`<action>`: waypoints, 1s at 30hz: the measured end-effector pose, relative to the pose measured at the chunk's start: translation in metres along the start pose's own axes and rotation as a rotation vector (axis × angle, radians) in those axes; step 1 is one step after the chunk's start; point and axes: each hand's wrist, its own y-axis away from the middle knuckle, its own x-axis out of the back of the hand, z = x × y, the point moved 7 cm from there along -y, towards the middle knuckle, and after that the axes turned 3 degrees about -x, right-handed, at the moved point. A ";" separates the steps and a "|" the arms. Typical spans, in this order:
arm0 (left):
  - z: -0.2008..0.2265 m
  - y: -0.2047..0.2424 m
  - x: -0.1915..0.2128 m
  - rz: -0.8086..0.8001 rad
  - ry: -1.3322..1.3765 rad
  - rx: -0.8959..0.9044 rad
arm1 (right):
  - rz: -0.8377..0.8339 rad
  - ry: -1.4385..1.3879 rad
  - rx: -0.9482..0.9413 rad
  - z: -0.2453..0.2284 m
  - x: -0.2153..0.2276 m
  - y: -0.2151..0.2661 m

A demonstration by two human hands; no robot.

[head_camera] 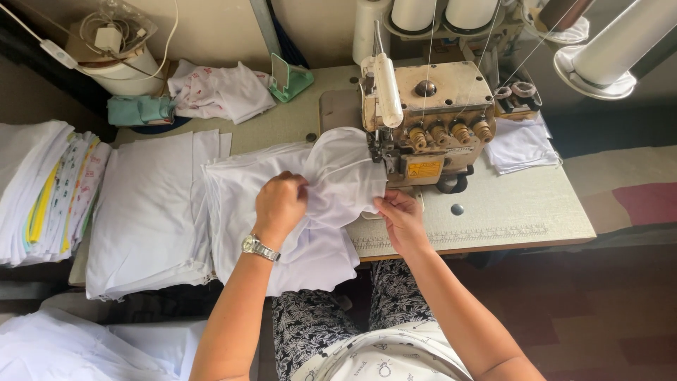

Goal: A person at a sewing workstation is preparing white fabric components by unfolding and inspecting them before sewing.

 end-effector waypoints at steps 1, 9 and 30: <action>-0.001 -0.002 0.005 0.001 0.000 -0.001 | 0.000 0.000 0.001 0.005 0.005 -0.004; 0.035 0.006 0.094 -0.226 0.538 0.244 | -0.018 -0.045 0.009 0.013 0.020 -0.012; 0.002 0.055 0.165 -0.186 1.026 0.347 | -0.099 -0.047 -0.082 -0.003 0.001 0.001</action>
